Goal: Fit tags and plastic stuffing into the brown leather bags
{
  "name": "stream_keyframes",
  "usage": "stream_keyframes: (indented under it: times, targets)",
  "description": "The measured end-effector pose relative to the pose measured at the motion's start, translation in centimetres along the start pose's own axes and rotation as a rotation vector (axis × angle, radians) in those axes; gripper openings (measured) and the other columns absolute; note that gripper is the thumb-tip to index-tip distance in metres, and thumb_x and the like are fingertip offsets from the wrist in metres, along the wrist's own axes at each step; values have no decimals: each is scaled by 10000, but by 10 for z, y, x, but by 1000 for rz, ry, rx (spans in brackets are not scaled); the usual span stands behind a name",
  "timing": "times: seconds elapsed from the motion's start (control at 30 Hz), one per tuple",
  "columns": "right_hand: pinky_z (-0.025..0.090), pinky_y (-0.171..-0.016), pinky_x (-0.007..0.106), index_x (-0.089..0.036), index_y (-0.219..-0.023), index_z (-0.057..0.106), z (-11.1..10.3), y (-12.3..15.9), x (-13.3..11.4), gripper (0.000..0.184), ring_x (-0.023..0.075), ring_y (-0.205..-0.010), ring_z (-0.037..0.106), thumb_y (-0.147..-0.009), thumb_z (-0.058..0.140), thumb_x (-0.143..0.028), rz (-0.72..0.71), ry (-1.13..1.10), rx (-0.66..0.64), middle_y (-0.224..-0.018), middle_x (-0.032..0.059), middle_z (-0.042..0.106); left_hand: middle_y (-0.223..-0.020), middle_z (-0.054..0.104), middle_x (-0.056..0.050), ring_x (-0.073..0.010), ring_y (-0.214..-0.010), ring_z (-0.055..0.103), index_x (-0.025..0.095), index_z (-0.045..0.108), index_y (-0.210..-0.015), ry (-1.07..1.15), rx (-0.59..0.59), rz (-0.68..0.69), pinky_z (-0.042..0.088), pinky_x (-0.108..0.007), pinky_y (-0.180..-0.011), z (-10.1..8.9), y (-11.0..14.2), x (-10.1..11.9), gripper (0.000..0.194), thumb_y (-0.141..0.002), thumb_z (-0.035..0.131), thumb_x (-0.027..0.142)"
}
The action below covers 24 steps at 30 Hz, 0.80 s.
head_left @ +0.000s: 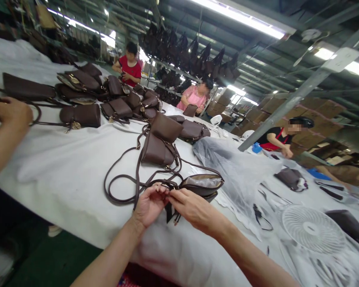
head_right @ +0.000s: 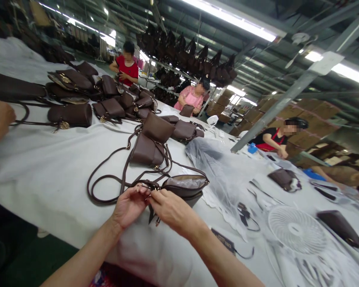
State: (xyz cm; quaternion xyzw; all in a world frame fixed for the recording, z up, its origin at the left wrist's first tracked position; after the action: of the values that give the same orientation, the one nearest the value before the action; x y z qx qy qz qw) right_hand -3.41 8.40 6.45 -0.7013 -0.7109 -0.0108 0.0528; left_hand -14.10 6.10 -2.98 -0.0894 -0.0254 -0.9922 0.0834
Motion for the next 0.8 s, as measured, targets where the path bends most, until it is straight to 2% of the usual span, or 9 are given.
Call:
stream_keyframes:
  times: [0.07,0.13,0.23,0.33,0.43,0.5,0.57,0.7,0.8]
  targets:
    - [496,-784,347,-147,-1000,647,1,1,1,213,215,-879,570,-913,469,-68,-47,83,-33,-992,108,638,-673,594,17,-138,-751,613,157,599,-693,32,-7,-14,514,-291,-766,-2,0,0,73,-686,670,143]
    - [495,-747,332,-169,-831,654,-2,1,2,175,198,-817,571,-908,518,-91,-81,65,-68,-897,79,654,-703,636,-4,-162,-806,638,154,590,-657,66,-25,-18,513,-329,-831,-2,2,0,79,-681,662,131]
    - [490,-844,345,-198,-769,652,-14,0,9,117,192,-918,600,-874,624,-154,-28,-193,19,-995,53,698,-798,708,-43,-179,-859,657,153,571,-615,142,-35,-34,508,-343,-864,-2,3,-3,109,-669,664,134]
    - [441,-984,420,-227,-840,685,-25,2,27,41,236,-1132,568,-861,651,-235,214,-582,291,-1181,62,672,-895,743,-77,-199,-907,663,162,531,-571,199,-20,-41,508,-354,-863,-3,3,-5,178,-691,662,167]
    - [522,-834,388,-210,-900,667,-23,4,43,117,228,-941,649,-866,617,-310,482,-964,481,-995,76,706,-987,744,-100,-218,-931,656,166,470,-517,207,-32,-34,509,-359,-827,-3,2,-4,286,-741,643,199]
    - [531,-721,326,-193,-877,640,-23,-2,45,147,193,-783,642,-838,632,-335,557,-1060,524,-827,41,678,-1050,733,-101,-197,-868,651,161,452,-498,205,-48,-32,511,-337,-779,-3,2,-4,328,-773,625,215]
    - [511,-696,288,-188,-836,615,-29,-12,43,158,167,-739,605,-814,650,-340,564,-1050,541,-771,14,637,-1091,719,-98,-146,-737,621,151,486,-511,195,-68,-29,510,-307,-722,-2,3,-4,303,-777,617,215]
    - [497,-656,263,-203,-911,560,-34,-29,39,198,141,-687,574,-852,590,-389,565,-1182,590,-769,-15,600,-1129,703,-84,-41,-520,481,118,648,-702,152,-74,14,445,-204,-530,-3,5,-4,30,-714,639,93]
    - [492,-645,259,-226,-1013,521,-36,-35,39,163,149,-708,587,-888,530,-331,546,-1090,568,-827,-12,606,-1158,690,-80,-2,-471,441,123,691,-880,116,-27,55,359,-147,-429,-8,5,-3,169,-732,669,44]
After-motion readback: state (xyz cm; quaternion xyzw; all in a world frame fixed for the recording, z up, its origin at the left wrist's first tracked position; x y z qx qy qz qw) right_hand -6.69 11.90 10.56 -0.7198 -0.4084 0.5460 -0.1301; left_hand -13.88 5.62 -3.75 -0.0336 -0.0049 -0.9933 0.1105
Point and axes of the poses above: each hand's wrist, its own y-axis away from the middle knuckle, its own z-axis out of the palm, x = y × z, the point moved 5 cm from there along -y, towards the middle knuckle
